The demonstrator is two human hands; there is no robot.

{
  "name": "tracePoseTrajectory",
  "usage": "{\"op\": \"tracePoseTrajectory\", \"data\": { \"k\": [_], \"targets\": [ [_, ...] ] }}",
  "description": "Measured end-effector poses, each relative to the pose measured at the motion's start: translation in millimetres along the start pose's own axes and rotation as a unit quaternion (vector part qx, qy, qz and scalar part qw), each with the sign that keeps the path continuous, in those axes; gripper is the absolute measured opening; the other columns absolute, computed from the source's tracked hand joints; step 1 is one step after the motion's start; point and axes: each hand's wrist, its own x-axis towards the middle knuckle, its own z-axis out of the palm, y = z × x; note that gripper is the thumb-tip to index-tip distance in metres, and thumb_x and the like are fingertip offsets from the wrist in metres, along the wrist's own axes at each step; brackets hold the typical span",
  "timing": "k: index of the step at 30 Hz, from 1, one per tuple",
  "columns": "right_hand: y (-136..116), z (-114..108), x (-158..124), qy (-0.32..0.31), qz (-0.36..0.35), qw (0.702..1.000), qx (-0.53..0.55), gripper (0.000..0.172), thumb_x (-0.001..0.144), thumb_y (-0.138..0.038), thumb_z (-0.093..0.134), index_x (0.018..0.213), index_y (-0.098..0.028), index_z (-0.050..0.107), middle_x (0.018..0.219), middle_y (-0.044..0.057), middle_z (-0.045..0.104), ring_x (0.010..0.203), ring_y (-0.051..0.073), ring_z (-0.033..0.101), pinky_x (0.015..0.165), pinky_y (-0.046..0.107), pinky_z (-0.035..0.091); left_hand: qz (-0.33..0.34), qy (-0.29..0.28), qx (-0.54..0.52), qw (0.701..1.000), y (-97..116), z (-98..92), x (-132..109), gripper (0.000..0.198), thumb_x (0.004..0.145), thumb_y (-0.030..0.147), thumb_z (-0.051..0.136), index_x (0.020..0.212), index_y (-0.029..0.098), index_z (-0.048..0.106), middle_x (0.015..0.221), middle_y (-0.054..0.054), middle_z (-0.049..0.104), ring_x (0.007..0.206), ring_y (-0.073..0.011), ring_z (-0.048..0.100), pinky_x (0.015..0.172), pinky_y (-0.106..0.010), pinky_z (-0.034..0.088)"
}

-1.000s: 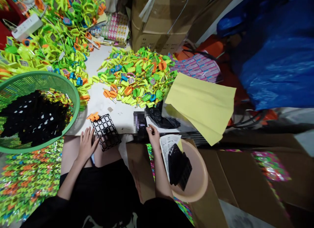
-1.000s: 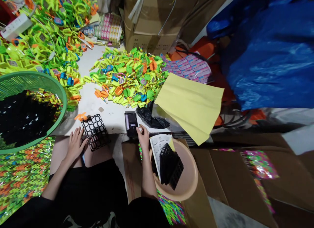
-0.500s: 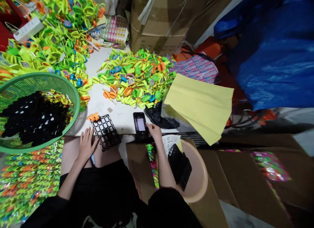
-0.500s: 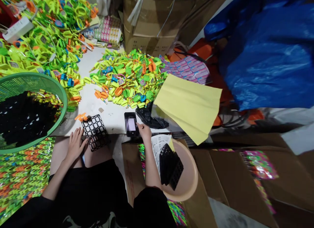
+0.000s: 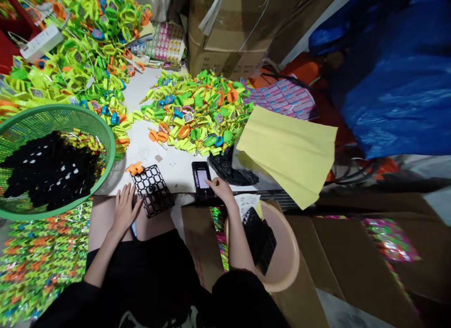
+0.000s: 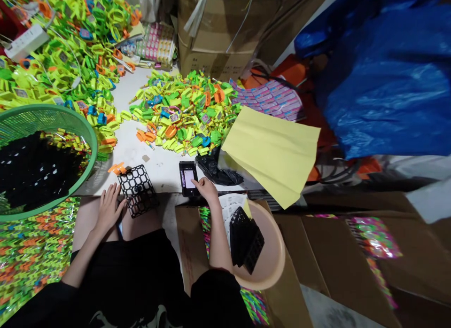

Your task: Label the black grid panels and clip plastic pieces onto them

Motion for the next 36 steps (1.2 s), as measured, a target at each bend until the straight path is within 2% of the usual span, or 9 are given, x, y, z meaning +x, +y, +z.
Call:
{"op": "tracePoseTrajectory", "data": {
  "k": [8,15,17,19,23,26,30,33,36],
  "targets": [
    [-2,4,-1,0.021,-0.003,1.000,-0.003,0.062,0.072,-0.083,0.041,0.057,-0.024,0.039,0.060,0.002,0.055,0.060,0.017,0.050,0.058,0.028,0.033,0.006,0.007,0.013,1.000,-1,1.7,-1,0.065,0.095,0.054,0.035,0.148,0.017,0.029,0.156,-0.012,0.029,0.145,-0.0281,0.023,0.119,-0.052,0.014],
    [-8,-9,1,-0.027,-0.006,0.999,-0.034,0.044,0.085,-0.060,0.047,0.066,-0.021,0.052,0.067,0.001,0.060,0.064,0.016,0.054,0.061,0.025,0.036,0.016,0.007,0.043,0.999,-3,2.2,-2,0.066,0.095,0.054,0.035,0.150,0.017,0.026,0.156,-0.011,0.027,0.145,-0.0271,0.023,0.119,-0.051,0.016],
    [-22,-12,3,-0.008,0.006,0.998,-0.068,0.035,0.087,-0.050,0.050,0.073,-0.019,0.058,0.072,0.003,0.063,0.068,0.017,0.057,0.063,0.025,0.037,0.016,0.001,0.048,0.999,-3,1.6,-2,0.066,0.096,0.053,0.035,0.150,0.018,0.025,0.157,-0.011,0.026,0.145,-0.0267,0.022,0.119,-0.051,0.017],
    [-45,-9,6,0.054,-0.005,0.993,-0.106,0.027,0.089,-0.041,0.051,0.082,-0.019,0.063,0.082,0.006,0.067,0.076,0.019,0.060,0.066,0.026,0.038,0.019,-0.003,0.053,0.998,-4,1.1,-3,0.067,0.095,0.054,0.035,0.150,0.018,0.024,0.157,-0.011,0.025,0.146,-0.0266,0.021,0.119,-0.051,0.017],
    [-103,10,24,0.136,-0.136,0.971,-0.140,0.028,0.095,-0.024,0.039,0.106,-0.016,0.064,0.107,0.013,0.066,0.098,0.023,0.060,0.079,0.029,0.043,0.022,-0.006,0.063,0.998,-4,0.7,-4,0.067,0.095,0.054,0.037,0.150,0.018,0.026,0.157,-0.012,0.024,0.146,-0.0269,0.020,0.119,-0.051,0.018],
    [-136,29,49,0.129,-0.184,0.962,-0.154,0.043,0.091,-0.009,0.033,0.129,-0.014,0.053,0.123,0.016,0.060,0.105,0.024,0.059,0.084,0.032,0.045,0.022,-0.005,0.066,0.998,-3,-0.1,-5,0.067,0.095,0.054,0.037,0.150,0.017,0.026,0.156,-0.013,0.026,0.146,-0.0271,0.021,0.118,-0.051,0.019],
    [-157,49,74,0.108,-0.155,0.964,-0.187,0.060,0.086,0.000,0.030,0.143,-0.014,0.039,0.124,0.019,0.059,0.098,0.024,0.062,0.083,0.035,0.047,0.020,-0.005,0.071,0.997,-2,-1.2,-6,0.066,0.096,0.053,0.037,0.150,0.017,0.026,0.156,-0.013,0.027,0.145,-0.0268,0.023,0.118,-0.051,0.019],
    [-164,58,68,0.106,-0.171,0.961,-0.190,0.053,0.090,-0.004,0.029,0.140,-0.015,0.043,0.120,0.017,0.060,0.100,0.025,0.060,0.082,0.034,0.047,0.020,-0.003,0.073,0.997,-1,-0.9,-6,0.065,0.096,0.052,0.036,0.150,0.018,0.026,0.156,-0.013,0.028,0.145,-0.0263,0.023,0.118,-0.051,0.019],
    [-168,63,52,0.088,-0.244,0.948,-0.186,0.039,0.095,-0.015,0.033,0.129,-0.018,0.054,0.123,0.014,0.057,0.103,0.024,0.058,0.080,0.032,0.047,0.021,0.000,0.073,0.997,-2,-0.3,-7,0.065,0.096,0.052,0.037,0.150,0.018,0.025,0.155,-0.013,0.029,0.145,-0.0259,0.023,0.119,-0.050,0.019]
  ]
}}
